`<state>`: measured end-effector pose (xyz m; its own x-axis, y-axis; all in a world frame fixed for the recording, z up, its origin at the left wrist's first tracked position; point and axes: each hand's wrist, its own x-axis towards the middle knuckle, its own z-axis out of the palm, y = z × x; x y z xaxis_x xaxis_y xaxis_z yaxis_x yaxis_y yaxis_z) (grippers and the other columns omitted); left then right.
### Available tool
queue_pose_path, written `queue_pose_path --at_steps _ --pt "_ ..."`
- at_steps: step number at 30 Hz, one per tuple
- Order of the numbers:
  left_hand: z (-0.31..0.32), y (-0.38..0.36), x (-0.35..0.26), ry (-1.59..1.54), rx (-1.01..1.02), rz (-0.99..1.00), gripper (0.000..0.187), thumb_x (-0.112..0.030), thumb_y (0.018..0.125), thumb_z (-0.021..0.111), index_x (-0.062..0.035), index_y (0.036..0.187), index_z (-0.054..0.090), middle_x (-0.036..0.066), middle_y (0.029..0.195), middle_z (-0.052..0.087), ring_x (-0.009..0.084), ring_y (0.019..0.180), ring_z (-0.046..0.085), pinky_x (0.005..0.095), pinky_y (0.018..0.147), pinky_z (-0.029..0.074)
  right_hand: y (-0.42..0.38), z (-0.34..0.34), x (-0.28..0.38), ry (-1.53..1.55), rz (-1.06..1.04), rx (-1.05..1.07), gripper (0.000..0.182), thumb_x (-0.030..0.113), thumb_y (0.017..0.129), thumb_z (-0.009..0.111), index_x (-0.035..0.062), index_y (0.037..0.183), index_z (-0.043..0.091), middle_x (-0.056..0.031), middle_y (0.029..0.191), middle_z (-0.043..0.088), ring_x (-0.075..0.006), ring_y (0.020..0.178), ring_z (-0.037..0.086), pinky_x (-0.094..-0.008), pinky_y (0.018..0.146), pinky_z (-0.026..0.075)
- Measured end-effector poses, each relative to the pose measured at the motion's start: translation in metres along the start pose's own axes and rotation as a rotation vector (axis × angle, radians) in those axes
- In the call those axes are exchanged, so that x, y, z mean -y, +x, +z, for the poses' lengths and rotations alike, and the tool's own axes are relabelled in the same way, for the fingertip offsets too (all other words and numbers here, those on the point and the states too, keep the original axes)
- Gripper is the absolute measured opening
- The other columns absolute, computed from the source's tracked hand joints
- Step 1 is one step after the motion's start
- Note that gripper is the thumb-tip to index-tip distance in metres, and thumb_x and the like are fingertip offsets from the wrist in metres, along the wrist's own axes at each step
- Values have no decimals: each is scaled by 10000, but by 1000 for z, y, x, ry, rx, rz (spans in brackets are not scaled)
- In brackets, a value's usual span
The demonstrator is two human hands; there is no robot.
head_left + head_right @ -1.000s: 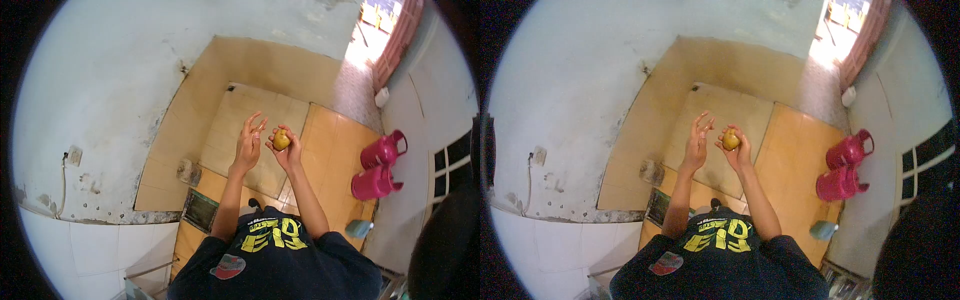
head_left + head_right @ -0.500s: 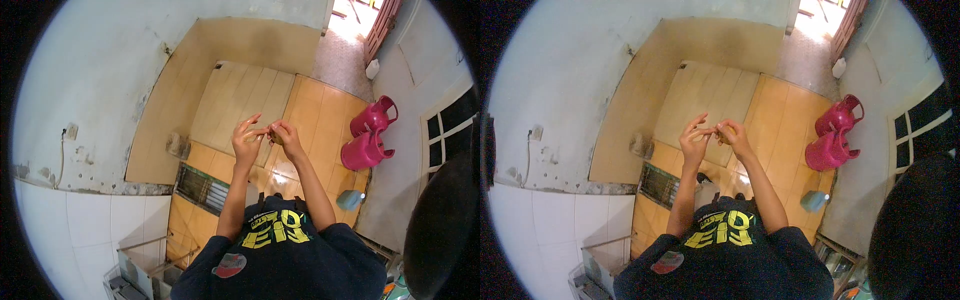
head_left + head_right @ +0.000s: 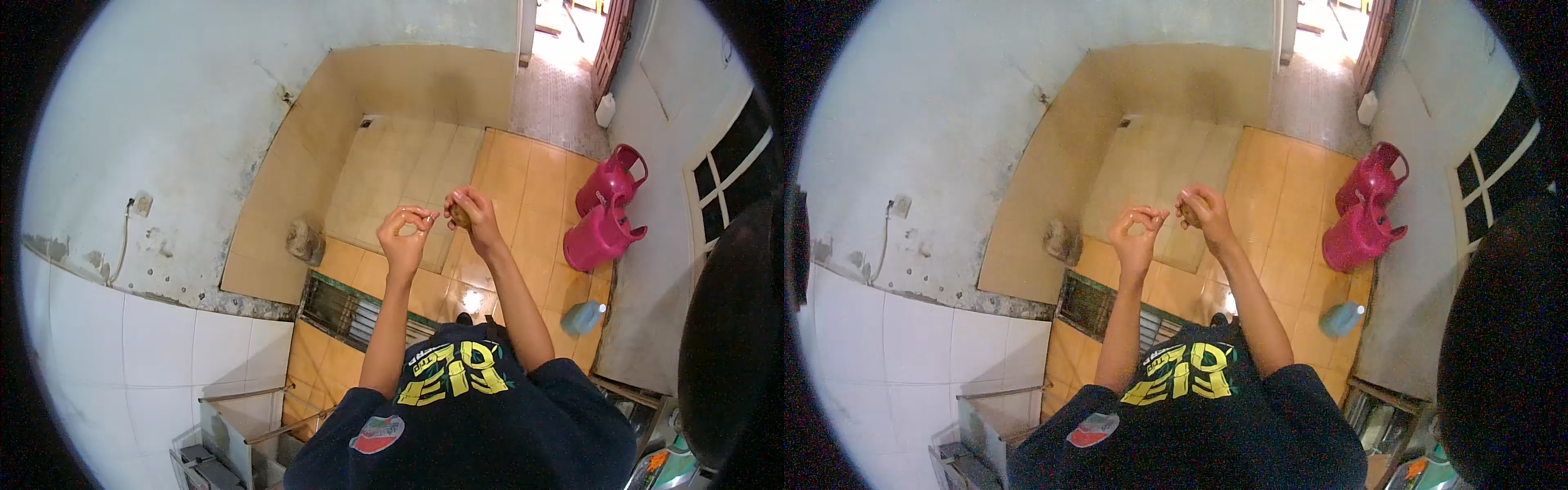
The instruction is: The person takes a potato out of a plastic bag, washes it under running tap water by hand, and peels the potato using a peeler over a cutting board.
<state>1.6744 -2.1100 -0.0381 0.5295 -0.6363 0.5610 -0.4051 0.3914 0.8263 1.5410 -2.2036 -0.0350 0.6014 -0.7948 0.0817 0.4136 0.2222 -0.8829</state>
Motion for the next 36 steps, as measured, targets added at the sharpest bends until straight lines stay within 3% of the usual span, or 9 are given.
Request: queue_pose_path --at_steps 8,11,15,20,24,26,30,33,36 --pt "-51 -66 -61 46 -24 0 237 91 783 768 -10 701 569 99 901 676 170 889 644 317 799 525 -84 49 -17 16 25 37 216 254 989 587 65 886 611 -28 832 622 -128 742 609 -290 580 492" --pt "-71 -103 -83 81 -100 44 255 104 711 793 -28 687 576 93 812 695 188 816 685 293 718 517 -131 61 -37 21 59 83 209 249 989 587 69 888 612 -25 832 622 -129 736 602 -288 582 488" --pt "-95 -156 -105 218 6 31 188 55 751 763 -54 852 649 107 925 695 231 842 679 346 783 504 -203 83 -41 50 142 42 187 247 950 648 78 876 613 -16 817 611 -110 733 583 -284 600 484" --pt "-98 -223 -149 761 382 185 418 -67 813 639 -113 1228 642 111 1240 630 284 1082 599 421 952 393 -279 93 -65 -460 -104 -83 257 254 885 730 15 942 657 -42 861 665 -102 778 596 -293 678 504" --pt "-97 -285 -164 856 509 106 490 -35 793 591 -49 1282 610 105 1340 574 274 1174 549 439 993 368 -320 98 -67 -534 -105 -240 307 259 910 718 -44 955 693 -77 829 698 -113 793 605 -305 731 510" --pt "-102 -297 -175 822 466 146 490 -30 789 590 -49 1278 615 101 1343 576 268 1190 545 445 1005 361 -333 94 -79 -594 -243 -260 276 287 969 667 13 944 691 2 788 630 -81 717 552 -250 626 453" --pt "-105 -316 -195 800 470 142 482 -33 824 583 -64 1305 607 102 1360 579 264 1222 542 450 1016 360 -356 86 -94 -363 -19 -268 387 398 1037 538 64 871 642 21 684 548 -40 533 420 -226 439 303" --pt "-98 -332 -207 586 315 42 429 -32 868 581 -68 1293 628 108 1263 657 269 1116 621 416 935 440 -369 72 -79 -242 113 -259 406 387 1028 542 48 819 619 -9 689 583 -80 612 537 -252 483 405" --pt "-94 -338 -217 384 186 -11 251 -59 881 649 -42 1119 724 105 992 747 256 870 708 368 766 518 -390 69 -60 -140 94 -298 413 417 1044 489 74 835 585 -10 681 572 -99 588 547 -240 434 385"
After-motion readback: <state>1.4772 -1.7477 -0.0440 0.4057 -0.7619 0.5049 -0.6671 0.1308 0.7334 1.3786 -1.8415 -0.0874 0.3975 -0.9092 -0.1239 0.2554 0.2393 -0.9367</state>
